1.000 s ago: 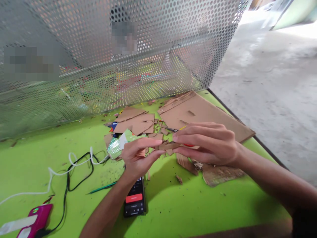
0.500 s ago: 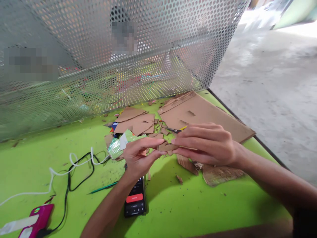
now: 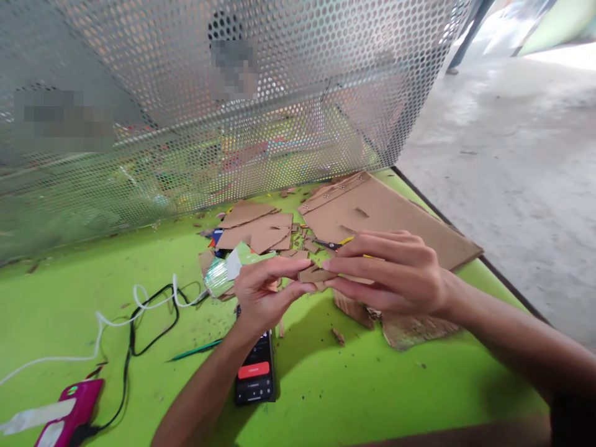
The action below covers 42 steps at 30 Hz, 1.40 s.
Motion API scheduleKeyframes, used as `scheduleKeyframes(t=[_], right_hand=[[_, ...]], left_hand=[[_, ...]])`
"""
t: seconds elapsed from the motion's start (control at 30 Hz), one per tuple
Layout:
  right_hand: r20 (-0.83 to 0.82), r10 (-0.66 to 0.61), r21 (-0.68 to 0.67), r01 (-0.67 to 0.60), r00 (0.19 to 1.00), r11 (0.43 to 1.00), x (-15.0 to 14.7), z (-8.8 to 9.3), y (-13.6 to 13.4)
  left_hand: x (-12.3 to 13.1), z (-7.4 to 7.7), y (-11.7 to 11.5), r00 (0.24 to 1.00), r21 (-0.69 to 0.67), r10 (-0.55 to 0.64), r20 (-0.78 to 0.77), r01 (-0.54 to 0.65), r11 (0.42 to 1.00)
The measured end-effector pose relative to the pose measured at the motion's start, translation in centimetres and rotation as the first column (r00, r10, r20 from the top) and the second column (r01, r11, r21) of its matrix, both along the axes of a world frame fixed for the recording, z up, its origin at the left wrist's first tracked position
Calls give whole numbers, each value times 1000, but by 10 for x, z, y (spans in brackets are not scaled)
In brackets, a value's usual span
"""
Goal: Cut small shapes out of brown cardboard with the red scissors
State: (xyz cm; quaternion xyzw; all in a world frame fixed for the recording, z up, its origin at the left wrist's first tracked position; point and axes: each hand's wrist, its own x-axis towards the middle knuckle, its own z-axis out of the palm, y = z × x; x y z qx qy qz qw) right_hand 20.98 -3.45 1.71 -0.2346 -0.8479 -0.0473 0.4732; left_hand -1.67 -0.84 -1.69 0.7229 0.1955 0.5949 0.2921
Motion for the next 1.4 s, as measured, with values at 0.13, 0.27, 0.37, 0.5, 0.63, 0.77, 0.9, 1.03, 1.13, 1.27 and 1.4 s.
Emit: scheduleKeyframes(t=[0.13, 0.27, 0.37, 0.5, 0.63, 0.77, 0.9, 1.03, 1.13, 1.27, 1.4], right_hand=[[-21, 8, -21, -9, 1000, 1000, 0, -1, 0], [-27, 16, -24, -17, 1000, 1000, -1, -1, 0], [-23, 2, -30, -2, 1000, 1000, -1, -1, -1], [-35, -6, -32, 5, 999, 999, -2, -1, -1], [-46, -12, -27, 11, 999, 1000, -3, -1, -1], [-49, -4, -39, 2, 999, 999, -4, -1, -1], [-54, -9, -62, 6, 998, 998, -4, 1, -2], [-75, -12, -84, 6, 997, 996, -4, 2, -2], [-101, -21, -111, 10, 995, 994, -3, 2, -2], [-131, -16, -136, -2, 991, 991, -3, 3, -2], [-140, -7, -140, -13, 990, 990, -4, 4, -2]], left_hand=[[0, -1, -1, 1000, -36, 6, 2, -6, 999], [0, 0, 0, 1000, 11, 10, 5, -10, 1000], [-1, 0, 0, 1000, 39, 17, 4, -17, 999], [-1, 1, -1, 999, 65, 46, -2, -45, 997], [2, 4, -2, 998, 57, 63, 9, -63, 996], [3, 5, -3, 999, 41, 50, 17, -51, 998], [1, 1, -2, 998, 45, 58, 12, -58, 997], [-1, -4, -2, 998, -5, 57, 40, -57, 998], [-3, -6, -2, 996, -76, 49, 73, -43, 996], [-4, -9, -2, 993, -147, 28, 111, -11, 989], [-4, -9, -1, 993, -150, 34, 117, -16, 989]])
